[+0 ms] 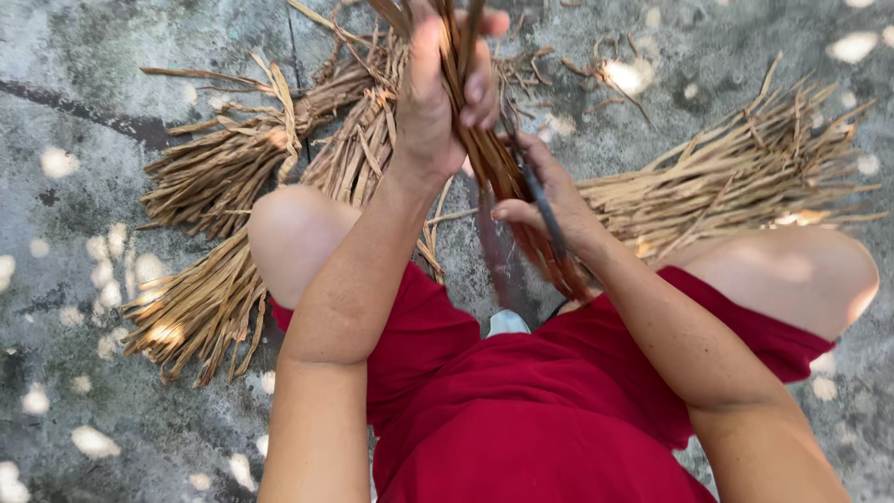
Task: The person sits on a concrete surface and uses shears to trim dried plant stalks. They hold bundles of stalks in one hand and cut them into shorter lengths with the other, placing the cut pieces into a pile on the ground.
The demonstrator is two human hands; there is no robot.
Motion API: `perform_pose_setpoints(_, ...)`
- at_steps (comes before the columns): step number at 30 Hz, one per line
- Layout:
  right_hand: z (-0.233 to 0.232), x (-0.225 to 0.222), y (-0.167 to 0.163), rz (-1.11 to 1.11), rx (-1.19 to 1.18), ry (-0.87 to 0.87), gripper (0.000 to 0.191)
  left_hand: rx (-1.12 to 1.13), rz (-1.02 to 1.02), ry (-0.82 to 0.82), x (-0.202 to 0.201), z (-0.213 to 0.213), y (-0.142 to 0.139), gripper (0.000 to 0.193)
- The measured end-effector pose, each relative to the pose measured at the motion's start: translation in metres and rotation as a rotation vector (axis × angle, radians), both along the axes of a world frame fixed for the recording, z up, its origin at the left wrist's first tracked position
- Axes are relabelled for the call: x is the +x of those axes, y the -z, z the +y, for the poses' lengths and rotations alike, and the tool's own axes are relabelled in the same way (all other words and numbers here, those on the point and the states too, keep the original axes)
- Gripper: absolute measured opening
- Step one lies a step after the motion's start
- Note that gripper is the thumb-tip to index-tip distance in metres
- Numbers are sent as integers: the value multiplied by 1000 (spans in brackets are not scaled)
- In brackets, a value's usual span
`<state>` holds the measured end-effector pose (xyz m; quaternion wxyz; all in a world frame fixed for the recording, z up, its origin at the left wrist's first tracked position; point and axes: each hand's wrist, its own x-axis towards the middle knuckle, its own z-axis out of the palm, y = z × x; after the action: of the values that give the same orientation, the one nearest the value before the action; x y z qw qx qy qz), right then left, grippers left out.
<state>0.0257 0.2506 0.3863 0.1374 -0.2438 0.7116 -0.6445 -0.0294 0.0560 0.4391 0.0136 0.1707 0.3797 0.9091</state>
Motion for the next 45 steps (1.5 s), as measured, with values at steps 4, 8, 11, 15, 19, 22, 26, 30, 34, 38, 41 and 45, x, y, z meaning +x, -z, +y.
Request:
perform_pose_setpoints(4, -18, 4, 4, -290, -13, 86, 67, 13, 2, -97, -3, 7, 16, 56)
perform_pose_setpoints(8, -10, -9, -5, -247, 6, 174, 49, -385, 199, -320, -14, 13, 35, 59)
perform_pose_setpoints(11, 14, -25, -16, -213, -137, 341, 44, -552, 125, -269, -15, 30, 52, 72)
perform_pose_setpoints(15, 69, -41, -25, -71, -490, 498, 34, -783, -49, 142, 20, 71, 72, 83)
perform_pose_setpoints(19, 120, -49, -15, 62, -568, 647, 24, -1105, -243, 534, 66, 113, 82, 101)
perform_pose_setpoints(22, 150, -49, 1, 80, -596, 746, 24, -962, -56, 445, 79, 149, 88, 79)
perform_pose_setpoints(26, 218, -25, 3, 158, -595, 871, 24, -1057, -235, 561, 61, 183, 95, 68)
perform_pose_setpoints(30, 309, 24, -12, 237, -546, 996, 24, -1097, 275, 175, 21, 224, 99, 48)
perform_pose_setpoints(34, 375, 75, -23, 241, -452, 1092, 25, -1124, 255, 167, 8, 293, 134, 59)
perform_pose_setpoints(38, 409, 105, -22, 212, -375, 1160, 25, -1484, 177, 296, 30, 365, 221, 81)
perform_pose_setpoints(41, 419, 111, -13, 186, -354, 1185, 25, -1862, 474, 130, 63, 374, 297, 83)
perform_pose_setpoints(45, 425, 101, -4, 165, -349, 1176, 25, -2214, 596, 99, 88, 378, 346, 81)
